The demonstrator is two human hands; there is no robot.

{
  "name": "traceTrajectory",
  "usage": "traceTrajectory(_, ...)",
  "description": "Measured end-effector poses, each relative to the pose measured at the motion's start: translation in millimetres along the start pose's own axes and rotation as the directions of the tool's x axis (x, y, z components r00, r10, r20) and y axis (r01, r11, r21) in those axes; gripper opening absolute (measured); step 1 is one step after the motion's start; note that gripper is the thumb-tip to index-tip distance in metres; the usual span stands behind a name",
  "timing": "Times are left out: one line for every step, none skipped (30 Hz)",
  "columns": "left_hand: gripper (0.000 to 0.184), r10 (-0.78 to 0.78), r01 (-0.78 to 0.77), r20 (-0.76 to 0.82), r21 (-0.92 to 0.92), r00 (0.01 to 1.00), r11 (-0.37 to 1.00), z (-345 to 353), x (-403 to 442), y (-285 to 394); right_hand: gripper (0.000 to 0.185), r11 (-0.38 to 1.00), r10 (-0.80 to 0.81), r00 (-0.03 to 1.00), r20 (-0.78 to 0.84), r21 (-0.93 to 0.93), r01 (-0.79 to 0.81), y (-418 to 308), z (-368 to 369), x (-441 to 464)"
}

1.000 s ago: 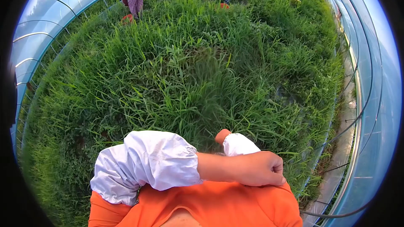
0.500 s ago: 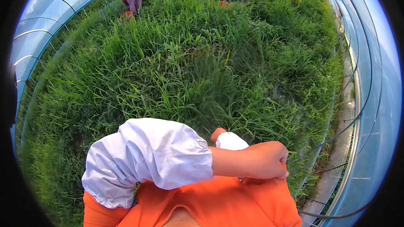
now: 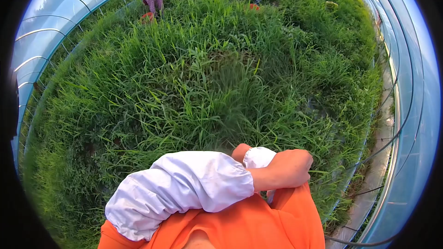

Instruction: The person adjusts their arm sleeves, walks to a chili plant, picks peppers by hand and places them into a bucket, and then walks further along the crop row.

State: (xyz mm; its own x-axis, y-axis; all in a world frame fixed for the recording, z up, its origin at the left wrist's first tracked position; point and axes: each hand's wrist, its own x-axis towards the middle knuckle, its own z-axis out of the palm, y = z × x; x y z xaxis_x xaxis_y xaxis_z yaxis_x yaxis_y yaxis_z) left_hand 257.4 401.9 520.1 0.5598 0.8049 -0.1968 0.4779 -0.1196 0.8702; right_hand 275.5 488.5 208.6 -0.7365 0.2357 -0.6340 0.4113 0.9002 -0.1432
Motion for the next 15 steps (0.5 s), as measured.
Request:
traceTrajectory(0.016, -0.019, 0.019, 0.015, -0.021, 1.0, 1.0, -1.8, -2.8, -1.2, 0.021, 1.0, 0.026, 0.999, -0.031, -0.015, -0.027, 3.5, -4.6, -1.5)
traceTrajectory(0.018, 0.014, -0.014, -0.005, -0.013, 1.0, 1.0, 1.2, -7.6, -4.9, 0.021, 0.998, 0.051, 0.996, -0.07, -0.021, -0.053, 10.7, -9.2, -6.1)
traceTrajectory(0.02, 0.047, -0.047, -0.025, -0.011, 0.999, 0.999, 9.3, -13.5, -9.9, 0.016, 0.991, 0.11, 0.984, -0.143, -0.058, -0.119, 24.4, -10.6, -11.6)
traceTrajectory(0.023, 0.08, -0.08, -0.041, -0.013, 0.996, 0.997, 15.5, -17.8, -13.9, 0.013, 0.978, 0.168, 0.962, -0.216, -0.085, -0.19, 38.3, -12.0, -17.1)
traceTrajectory(0.025, 0.079, -0.079, -0.008, -0.11, 0.997, 0.991, 16.1, -23.7, -16.3, 0.013, 0.967, 0.235, 0.951, -0.2, -0.047, -0.249, 48.3, -24.7, -22.5)
traceTrajectory(0.027, 0.082, -0.074, 0.033, -0.208, 0.996, 0.975, 16.6, -32.8, -19.5, 0.015, 0.965, 0.254, 0.916, -0.309, 0.022, -0.26, 67.1, -16.1, -17.7)
traceTrajectory(0.029, 0.092, -0.066, 0.074, -0.3, 0.993, 0.952, 17.3, -39.6, -22.4, 0.017, 0.957, 0.29, 0.884, -0.366, 0.101, -0.272, 74.5, -24.0, -24.0)
traceTrajectory(0.027, 0.099, -0.035, 0.129, -0.429, 0.987, 0.903, 21.4, -40.9, -31.7, 0.017, 0.956, 0.294, 0.859, -0.419, 0.144, -0.256, 81.8, -32.3, -33.9)
traceTrajectory(0.025, 0.132, 0.027, 0.244, -0.557, 0.961, 0.83, 18.4, -41.9, -37.8, 0.018, 0.939, 0.342, 0.86, -0.379, 0.172, -0.298, 86.9, -49.4, -45.5)
traceTrajectory(0.023, 0.178, 0.109, 0.346, -0.668, 0.921, 0.736, 15.6, -44.7, -43.0, 0.02, 0.932, 0.356, 0.818, -0.453, 0.237, -0.275, 99.8, -53.4, -54.6)
traceTrajectory(0.022, 0.237, 0.203, 0.432, -0.753, 0.87, 0.626, 13.1, -46.8, -45.4, 0.021, 0.915, 0.401, 0.795, -0.456, 0.241, -0.323, 115.9, -60.2, -62.6)
traceTrajectory(0.022, 0.319, 0.23, 0.459, -0.8, 0.829, 0.554, 10.3, -47.3, -45.1, 0.021, 0.89, 0.456, 0.768, -0.45, 0.249, -0.382, 125.3, -77.3, -76.9)
traceTrajectory(0.022, 0.384, 0.2, 0.452, -0.817, 0.805, 0.541, 10.3, -47.4, -46.8, 0.021, 0.866, 0.499, 0.697, -0.515, 0.319, -0.385, 139.3, -86.3, -89.5)
traceTrajectory(0.023, 0.447, 0.17, 0.443, -0.832, 0.777, 0.528, 9.6, -45.9, -50.1, 0.02, 0.841, 0.54, 0.634, -0.553, 0.335, -0.424, 153.8, -96.0, -99.6)
traceTrajectory(0.024, 0.508, 0.139, 0.428, -0.848, 0.748, 0.511, 8.9, -44.4, -52.5, 0.02, 0.803, 0.595, 0.572, -0.565, 0.387, -0.452, 160.0, -113.3, -114.5)
